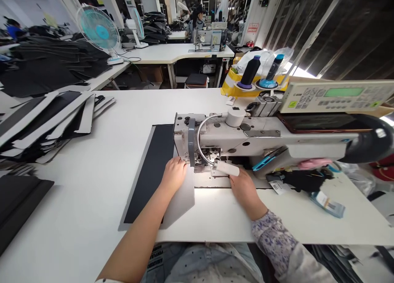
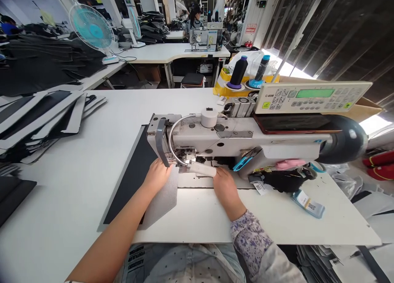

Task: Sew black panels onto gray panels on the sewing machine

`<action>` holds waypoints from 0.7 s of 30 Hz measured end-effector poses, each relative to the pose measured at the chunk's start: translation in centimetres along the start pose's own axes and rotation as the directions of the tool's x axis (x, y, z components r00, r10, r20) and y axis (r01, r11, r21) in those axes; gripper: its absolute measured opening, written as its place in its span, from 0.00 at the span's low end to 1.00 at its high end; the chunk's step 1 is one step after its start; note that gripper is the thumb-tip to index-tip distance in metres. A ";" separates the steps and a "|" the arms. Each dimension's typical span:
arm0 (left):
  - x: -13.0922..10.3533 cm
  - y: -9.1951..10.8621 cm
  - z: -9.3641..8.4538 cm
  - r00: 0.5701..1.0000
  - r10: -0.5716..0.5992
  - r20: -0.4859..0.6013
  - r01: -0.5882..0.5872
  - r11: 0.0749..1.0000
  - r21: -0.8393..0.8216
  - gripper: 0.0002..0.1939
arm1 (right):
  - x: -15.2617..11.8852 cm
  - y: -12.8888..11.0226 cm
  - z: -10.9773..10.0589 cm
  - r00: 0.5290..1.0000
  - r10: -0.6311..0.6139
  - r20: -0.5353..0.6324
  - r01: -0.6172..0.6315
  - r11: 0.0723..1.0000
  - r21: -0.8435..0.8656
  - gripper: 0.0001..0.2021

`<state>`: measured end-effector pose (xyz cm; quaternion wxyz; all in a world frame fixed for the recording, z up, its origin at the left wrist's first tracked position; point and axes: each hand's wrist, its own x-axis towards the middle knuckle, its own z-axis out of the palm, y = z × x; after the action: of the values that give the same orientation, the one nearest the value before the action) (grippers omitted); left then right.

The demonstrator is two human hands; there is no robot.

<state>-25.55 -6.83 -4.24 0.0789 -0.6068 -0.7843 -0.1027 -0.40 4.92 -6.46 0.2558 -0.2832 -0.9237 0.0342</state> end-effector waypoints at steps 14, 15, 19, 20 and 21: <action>-6.5 7.4 -2.4 0.996 0.092 0.005 -0.087 0.959 -0.270 0.10 | -0.1 0.5 0.1 0.997 0.071 0.023 -0.070 0.996 -0.045 0.13; -6.4 7.8 -2.4 0.995 0.097 0.013 -0.089 0.955 -0.282 0.10 | -0.1 0.4 -0.1 0.995 0.091 0.028 -0.089 0.995 -0.050 0.13; -5.8 8.9 -2.3 0.997 0.074 0.001 -0.069 0.941 -0.333 0.13 | -0.2 -1.6 -0.8 0.992 0.123 -0.014 -0.119 0.981 0.150 0.12; -5.6 9.0 -2.3 0.999 0.052 -0.001 -0.049 0.935 -0.350 0.14 | -0.3 -2.5 -0.8 0.990 0.140 -0.033 -0.126 0.955 0.268 0.11; -5.3 9.0 -2.4 0.999 0.034 0.010 -0.028 0.928 -0.370 0.14 | -0.4 -3.5 -0.8 0.983 0.178 -0.040 -0.148 0.904 0.401 0.10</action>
<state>-15.50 -10.22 -2.70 -0.0415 -0.6237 -0.7419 -0.2427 -1.49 1.72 -5.19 0.3386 -0.3027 -0.8605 0.2309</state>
